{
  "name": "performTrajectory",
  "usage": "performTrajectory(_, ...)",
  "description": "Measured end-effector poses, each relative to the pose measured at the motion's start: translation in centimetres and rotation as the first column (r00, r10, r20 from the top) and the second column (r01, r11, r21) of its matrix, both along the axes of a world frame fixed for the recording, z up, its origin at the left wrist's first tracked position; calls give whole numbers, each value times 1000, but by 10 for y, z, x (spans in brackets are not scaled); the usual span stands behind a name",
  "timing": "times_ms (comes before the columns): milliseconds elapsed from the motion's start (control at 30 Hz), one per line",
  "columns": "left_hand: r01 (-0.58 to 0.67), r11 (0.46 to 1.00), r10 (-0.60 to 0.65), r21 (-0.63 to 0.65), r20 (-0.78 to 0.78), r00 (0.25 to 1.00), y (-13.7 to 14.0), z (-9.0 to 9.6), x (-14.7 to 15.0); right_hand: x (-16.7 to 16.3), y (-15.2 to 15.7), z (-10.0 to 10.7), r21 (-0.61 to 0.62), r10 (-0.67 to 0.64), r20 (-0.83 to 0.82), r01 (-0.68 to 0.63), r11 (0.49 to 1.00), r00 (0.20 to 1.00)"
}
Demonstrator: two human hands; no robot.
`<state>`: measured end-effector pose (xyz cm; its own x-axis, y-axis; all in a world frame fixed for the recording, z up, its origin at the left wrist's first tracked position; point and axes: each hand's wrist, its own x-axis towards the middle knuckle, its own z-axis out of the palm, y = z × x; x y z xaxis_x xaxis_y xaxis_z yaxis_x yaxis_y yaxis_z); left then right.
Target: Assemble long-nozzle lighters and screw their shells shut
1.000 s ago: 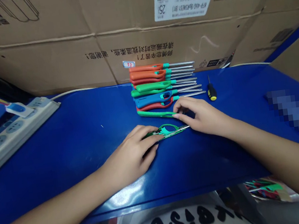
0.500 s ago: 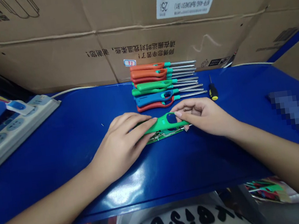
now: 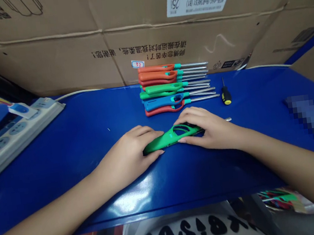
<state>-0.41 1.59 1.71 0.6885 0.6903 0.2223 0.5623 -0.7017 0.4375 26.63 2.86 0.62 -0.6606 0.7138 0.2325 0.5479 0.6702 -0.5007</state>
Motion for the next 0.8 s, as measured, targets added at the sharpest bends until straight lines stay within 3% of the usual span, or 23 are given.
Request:
performTrajectory(333,-35,999,37,27,-113,993,1,1,-2,-1,0,-5,-27,-1,54,2,1000,999)
performTrajectory(800,-77,997,77,0,-118,990,0,0,0,-2,1,-9,-24,-1,43,2,1000,999)
